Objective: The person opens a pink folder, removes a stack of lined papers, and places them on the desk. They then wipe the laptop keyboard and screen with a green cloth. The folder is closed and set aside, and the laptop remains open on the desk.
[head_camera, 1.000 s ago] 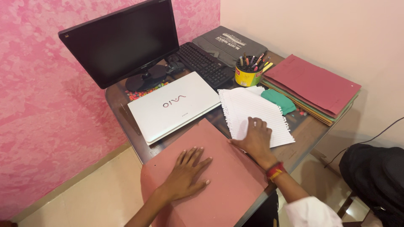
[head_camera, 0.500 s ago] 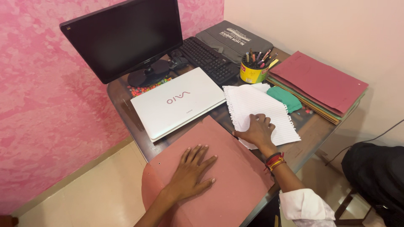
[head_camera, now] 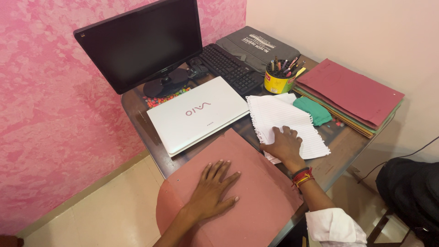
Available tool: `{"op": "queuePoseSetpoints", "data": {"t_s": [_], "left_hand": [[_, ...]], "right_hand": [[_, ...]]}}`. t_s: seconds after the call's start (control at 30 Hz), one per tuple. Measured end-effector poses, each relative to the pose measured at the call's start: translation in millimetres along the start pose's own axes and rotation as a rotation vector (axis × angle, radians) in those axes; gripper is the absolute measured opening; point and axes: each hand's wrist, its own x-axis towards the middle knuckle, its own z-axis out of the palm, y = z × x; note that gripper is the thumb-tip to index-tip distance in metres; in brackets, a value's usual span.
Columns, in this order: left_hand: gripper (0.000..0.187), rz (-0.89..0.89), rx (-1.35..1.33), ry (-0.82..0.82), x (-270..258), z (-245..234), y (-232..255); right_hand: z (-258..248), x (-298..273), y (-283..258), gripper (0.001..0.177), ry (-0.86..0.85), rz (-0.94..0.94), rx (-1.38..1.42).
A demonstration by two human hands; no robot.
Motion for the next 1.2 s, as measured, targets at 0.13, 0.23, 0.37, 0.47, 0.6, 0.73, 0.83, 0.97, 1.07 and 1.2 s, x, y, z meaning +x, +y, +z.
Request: {"op": "queuePoseSetpoints", "data": {"t_s": [0.13, 0.23, 0.37, 0.47, 0.6, 0.73, 0.83, 0.97, 1.07, 1.2], "left_hand": [[0.069, -0.007, 0.004, 0.0, -2, 0, 1], [0.069, -0.002, 0.002, -0.001, -1, 0, 1], [0.071, -0.012, 0.011, -0.031, 0, -2, 2], [0.071, -0.006, 0.015, -0.031, 1, -2, 2], [0.072, 0.017, -0.001, -0.074, 17, 5, 0], [0.072, 0.083, 0.004, -0.057, 56, 29, -3], [0.071, 0.096, 0.063, -0.051, 86, 53, -4], [0.075, 0.041, 0.068, -0.156, 107, 82, -7], [0.081, 0.115, -0.082, -0.002, 102, 94, -15], [0.08, 0.214, 0.087, 0.142, 105, 111, -21]], "right_hand": [[9, -1, 4, 0.063, 0.165, -0.041, -0.092], [20, 7, 20, 0.034, 0.334, -0.138, -0.162], [-4, 16, 24, 0.024, 0.476, -0.198, -0.145], [-53, 1, 8, 0.019, 0.597, -0.172, -0.043], [-103, -18, -37, 0.025, 0.817, -0.265, 0.182], [-103, -11, -74, 0.037, 0.939, -0.543, 0.252], [-80, 5, -95, 0.051, 0.879, -0.79, 0.137], [-21, 18, -113, 0.038, 0.59, -0.926, -0.044], [21, 25, -122, 0.015, 0.369, -0.783, -0.091], [56, 36, -159, 0.015, 0.44, -0.581, -0.109]]}}
